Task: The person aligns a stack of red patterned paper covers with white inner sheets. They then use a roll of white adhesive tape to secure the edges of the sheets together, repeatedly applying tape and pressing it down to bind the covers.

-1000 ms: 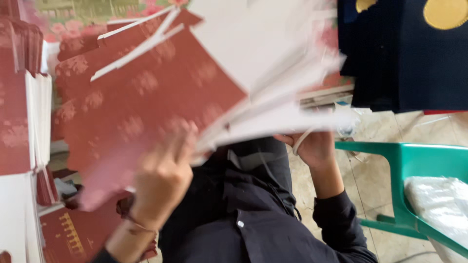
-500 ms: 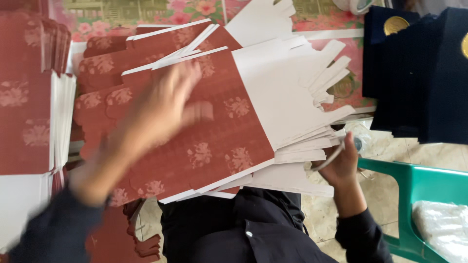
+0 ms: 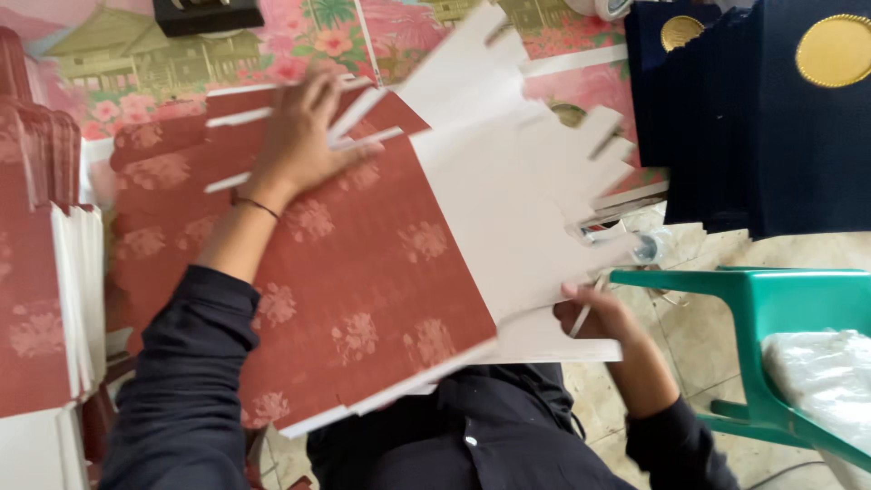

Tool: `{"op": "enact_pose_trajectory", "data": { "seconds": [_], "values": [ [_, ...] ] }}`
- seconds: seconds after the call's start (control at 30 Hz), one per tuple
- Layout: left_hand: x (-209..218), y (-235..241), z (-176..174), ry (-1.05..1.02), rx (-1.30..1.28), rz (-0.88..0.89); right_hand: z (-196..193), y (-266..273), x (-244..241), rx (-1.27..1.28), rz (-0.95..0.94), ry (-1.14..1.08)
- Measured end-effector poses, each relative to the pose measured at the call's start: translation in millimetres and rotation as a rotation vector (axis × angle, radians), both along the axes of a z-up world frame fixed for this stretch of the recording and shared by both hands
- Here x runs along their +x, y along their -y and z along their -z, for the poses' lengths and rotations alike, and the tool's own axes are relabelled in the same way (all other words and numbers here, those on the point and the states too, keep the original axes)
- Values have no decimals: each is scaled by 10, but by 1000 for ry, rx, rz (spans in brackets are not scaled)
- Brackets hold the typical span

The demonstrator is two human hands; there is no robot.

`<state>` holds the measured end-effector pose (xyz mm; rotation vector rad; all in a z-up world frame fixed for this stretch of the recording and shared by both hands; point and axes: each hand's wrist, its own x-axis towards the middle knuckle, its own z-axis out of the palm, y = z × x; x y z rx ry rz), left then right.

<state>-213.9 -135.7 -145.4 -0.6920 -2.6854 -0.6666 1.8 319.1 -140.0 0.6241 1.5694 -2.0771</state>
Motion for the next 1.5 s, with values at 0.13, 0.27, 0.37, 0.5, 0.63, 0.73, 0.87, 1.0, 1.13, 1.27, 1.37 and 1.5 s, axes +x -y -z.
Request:
{"op": "enact_pose_trajectory", "data": {
  "seconds": [0.13, 0.27, 0.37, 0.5, 0.63, 0.73, 0.87, 1.0, 1.13, 1.27, 1.37, 1.5],
  "values": [
    [89, -166, 16, -5, 17, 126, 358, -256, -419, -434, -70, 51],
    [87, -255, 41, 10, -65, 28, 299, 101, -266, -156, 257, 14],
    [-3, -158, -32, 176, -1, 72, -205, 474, -237, 3, 224, -27],
    [-154, 25, -322, 388, -75, 53, 12, 166, -1, 312, 230, 20],
    [-59, 149, -913, 675, -54, 10, -77, 162, 56, 390, -89, -697],
    [-8, 249, -1355, 746, -19, 115, 184, 88, -25, 453, -157, -827],
    [-426, 411, -1034, 1007, -16, 78, -349, 443, -225, 151, 232, -355],
    [-715, 382, -593, 1069, -69, 104, -160, 317, -386, 322, 299, -85],
    [-448, 312, -820, 960, 60, 97, -403, 393, -464, 368, 339, 2],
    [-64, 406, -1595, 892, 80, 20, -648, 499, -624, 378, 330, -3],
    [275, 360, -2349, 656, 14, 154, -429, 275, -733, 471, 224, -118],
    [585, 410, -2851, 512, 13, -96, -375, 211, -945, 380, 64, -306]
  ]
}}
